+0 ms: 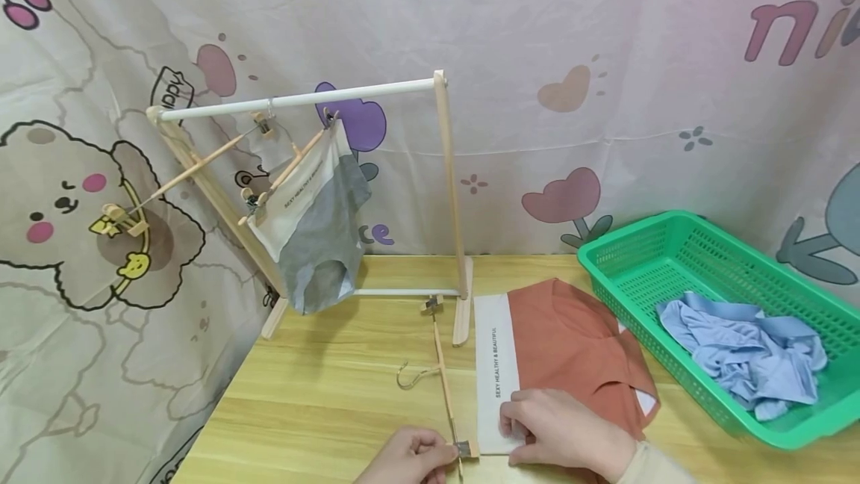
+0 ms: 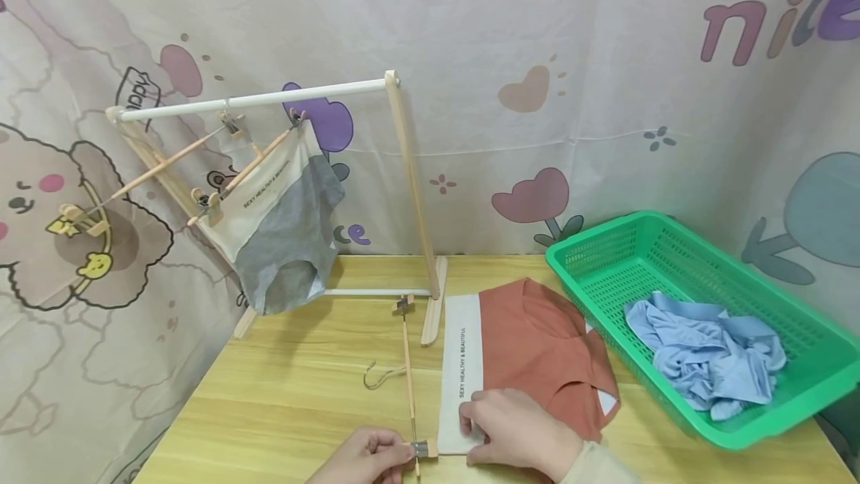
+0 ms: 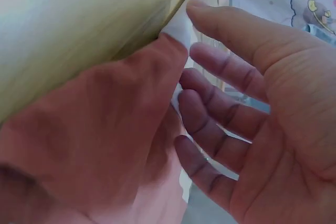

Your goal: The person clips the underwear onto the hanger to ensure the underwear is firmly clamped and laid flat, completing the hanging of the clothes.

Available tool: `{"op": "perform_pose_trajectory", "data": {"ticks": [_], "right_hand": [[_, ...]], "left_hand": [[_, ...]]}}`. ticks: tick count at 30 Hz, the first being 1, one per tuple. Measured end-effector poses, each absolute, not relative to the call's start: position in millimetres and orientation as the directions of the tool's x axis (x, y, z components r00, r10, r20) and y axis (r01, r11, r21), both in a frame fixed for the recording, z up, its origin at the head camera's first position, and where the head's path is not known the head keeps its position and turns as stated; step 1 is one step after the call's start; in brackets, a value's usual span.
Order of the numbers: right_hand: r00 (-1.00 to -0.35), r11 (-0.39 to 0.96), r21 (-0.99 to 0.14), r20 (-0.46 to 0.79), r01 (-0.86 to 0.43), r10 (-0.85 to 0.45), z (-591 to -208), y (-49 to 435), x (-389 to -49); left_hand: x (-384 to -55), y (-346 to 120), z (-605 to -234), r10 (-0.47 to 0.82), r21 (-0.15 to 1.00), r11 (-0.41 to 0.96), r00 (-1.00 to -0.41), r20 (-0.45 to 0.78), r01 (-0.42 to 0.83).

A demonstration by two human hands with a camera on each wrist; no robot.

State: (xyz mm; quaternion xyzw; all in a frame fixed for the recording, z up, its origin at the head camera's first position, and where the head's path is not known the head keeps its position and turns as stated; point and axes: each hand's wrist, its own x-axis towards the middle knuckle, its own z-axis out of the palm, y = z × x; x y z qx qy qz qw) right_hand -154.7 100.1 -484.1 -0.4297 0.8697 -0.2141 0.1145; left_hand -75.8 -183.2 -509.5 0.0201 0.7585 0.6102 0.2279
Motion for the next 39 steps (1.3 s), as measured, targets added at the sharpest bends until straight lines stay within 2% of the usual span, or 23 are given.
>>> {"op": "perform_pose_trajectory", "data": {"ticks": [5,10,18,30,39], "right_hand": [[-0.586,0.531,-0.394,0.024,-0.75,-0.81,-487,90,-153],[-0.552,0.501,-0.366,0.044,-0.785,-0.833,-494,81,-152],[-0.535,0.46,-0.39,0.109,-0.798,-0.837,-499,77,-151],[-0.588,0.47,-0.467,0.143,-0.749,-0.796,-483,108,-157],[-0.603,0.501,-0.454,0.107,-0.737,-0.79,-486,106,-157]], "left_hand": [[-76,-177,-504,0.325,0.941,0.265,-0.899,-0.294,-0.212],[-75,-183,-497,0.328,0.941,0.277,-0.902,-0.281,-0.192],[-72,-183,-508,0.299,0.934,0.23,-0.893,-0.336,-0.275],[-74,-181,-510,0.292,0.918,0.25,-0.88,-0.375,-0.308],[-74,-181,-510,0.299,0.915,0.237,-0.871,-0.389,-0.327]]}}
